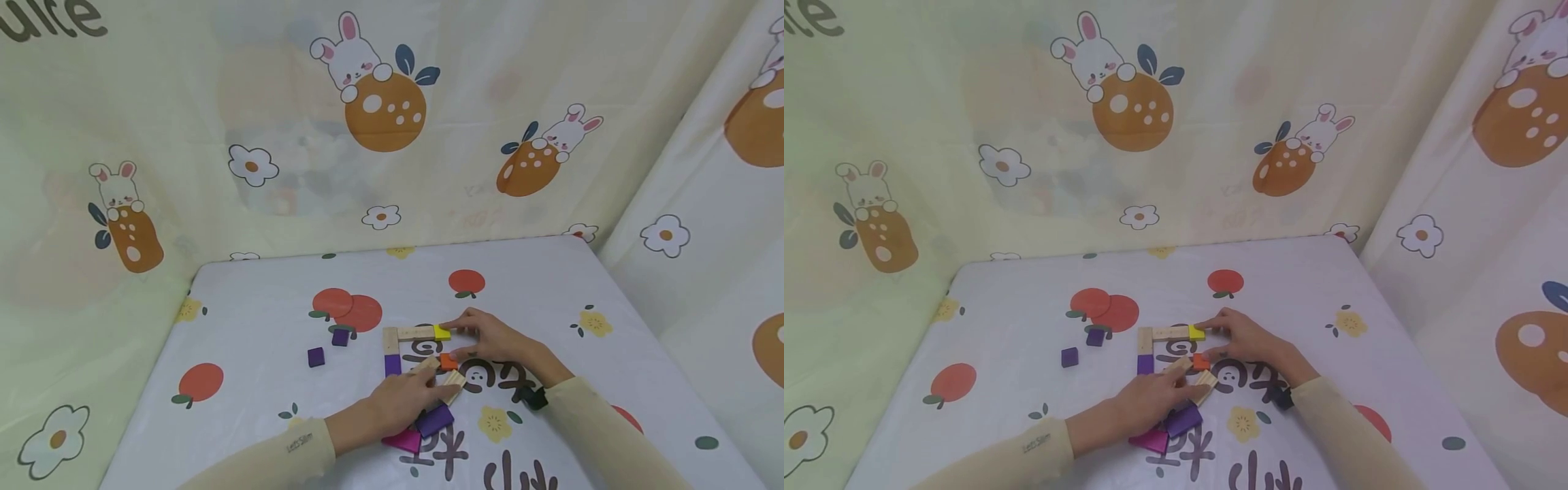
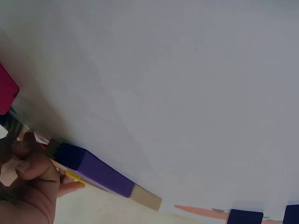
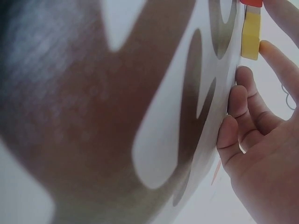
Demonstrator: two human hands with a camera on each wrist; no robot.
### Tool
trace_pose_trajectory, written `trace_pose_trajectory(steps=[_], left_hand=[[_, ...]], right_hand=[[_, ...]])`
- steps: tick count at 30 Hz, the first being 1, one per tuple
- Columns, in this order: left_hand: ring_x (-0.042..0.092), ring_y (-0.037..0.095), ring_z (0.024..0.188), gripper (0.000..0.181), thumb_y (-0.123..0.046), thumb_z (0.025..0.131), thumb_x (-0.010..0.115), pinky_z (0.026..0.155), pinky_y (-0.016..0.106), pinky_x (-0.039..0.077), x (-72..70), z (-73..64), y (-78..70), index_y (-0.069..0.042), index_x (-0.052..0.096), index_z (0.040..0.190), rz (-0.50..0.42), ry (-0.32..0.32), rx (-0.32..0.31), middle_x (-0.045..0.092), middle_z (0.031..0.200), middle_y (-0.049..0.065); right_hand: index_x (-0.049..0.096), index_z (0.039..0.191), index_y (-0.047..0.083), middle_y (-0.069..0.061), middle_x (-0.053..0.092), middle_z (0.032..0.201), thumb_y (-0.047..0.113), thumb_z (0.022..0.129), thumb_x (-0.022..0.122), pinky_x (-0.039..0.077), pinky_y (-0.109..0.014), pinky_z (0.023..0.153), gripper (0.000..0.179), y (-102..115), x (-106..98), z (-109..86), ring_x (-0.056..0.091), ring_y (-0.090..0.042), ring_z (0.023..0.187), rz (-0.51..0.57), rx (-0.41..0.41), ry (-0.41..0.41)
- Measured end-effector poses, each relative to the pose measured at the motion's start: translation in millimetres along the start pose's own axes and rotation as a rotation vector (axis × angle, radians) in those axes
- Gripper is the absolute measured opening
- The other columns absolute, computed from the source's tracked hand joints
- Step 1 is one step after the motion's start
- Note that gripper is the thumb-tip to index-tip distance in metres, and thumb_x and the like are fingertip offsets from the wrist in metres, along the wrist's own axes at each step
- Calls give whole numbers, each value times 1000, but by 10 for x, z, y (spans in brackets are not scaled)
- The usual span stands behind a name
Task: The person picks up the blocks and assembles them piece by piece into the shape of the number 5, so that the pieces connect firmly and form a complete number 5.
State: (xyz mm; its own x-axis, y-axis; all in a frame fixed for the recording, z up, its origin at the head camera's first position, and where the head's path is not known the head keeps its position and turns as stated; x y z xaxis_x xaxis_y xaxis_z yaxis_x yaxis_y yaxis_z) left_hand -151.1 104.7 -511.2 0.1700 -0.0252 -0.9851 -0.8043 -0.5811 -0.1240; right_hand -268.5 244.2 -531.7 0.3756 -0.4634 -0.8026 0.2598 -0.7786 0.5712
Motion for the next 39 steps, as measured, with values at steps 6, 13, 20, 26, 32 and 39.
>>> trace_pose_trajectory(steps=[6,13,20,26,32,39], left_hand=[[53,8,89,61,-17,103,70,60,13,42,8,52,-38,-45,52,154,-2,-21,32,62,120,0],[50,6,86,53,-17,104,67,60,11,38,16,74,-51,-41,59,150,-54,-61,43,65,117,0],[53,0,81,34,-29,108,62,61,10,44,1,23,23,-32,67,142,-150,-80,-9,68,105,-7],[54,-1,69,28,-48,102,68,62,16,46,49,-97,100,-23,78,109,-252,1,-121,70,94,-12],[51,2,65,39,-57,97,72,57,18,41,121,-160,91,-22,76,115,-263,66,-155,59,81,-13],[49,2,65,39,-57,97,71,57,18,39,104,-162,54,-22,76,113,-246,63,-152,56,79,-12]], right_hand=[[69,141,33,1,63,120,47,82,90,48,-36,92,64,-7,-1,-8,53,-16,104,3,6,7],[69,141,33,2,62,119,46,82,90,48,-36,91,64,-10,18,1,53,-16,103,12,10,11],[70,141,33,1,62,118,47,82,90,48,-35,90,64,-17,17,3,53,-16,102,12,11,3],[70,141,32,0,63,118,50,82,89,47,-33,88,65,-8,11,4,53,-16,102,-5,-3,1],[69,141,32,0,62,119,50,81,90,49,-35,90,66,-13,-7,13,53,-16,103,-13,-1,4],[70,141,31,0,62,117,47,81,91,48,-35,90,65,-12,6,8,53,-16,102,6,1,0]])
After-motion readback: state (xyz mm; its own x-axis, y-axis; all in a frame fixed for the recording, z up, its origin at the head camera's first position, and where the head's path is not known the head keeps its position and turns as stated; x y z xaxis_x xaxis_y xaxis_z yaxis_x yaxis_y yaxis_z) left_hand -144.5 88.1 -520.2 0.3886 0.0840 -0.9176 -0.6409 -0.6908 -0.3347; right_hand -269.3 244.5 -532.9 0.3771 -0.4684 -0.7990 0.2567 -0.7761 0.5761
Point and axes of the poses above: each hand's wrist, its own z-axis towards the middle knuckle, its own x-axis out of the palm, y = z × x, the point moved 10 cm from there along z, towards the middle knuckle
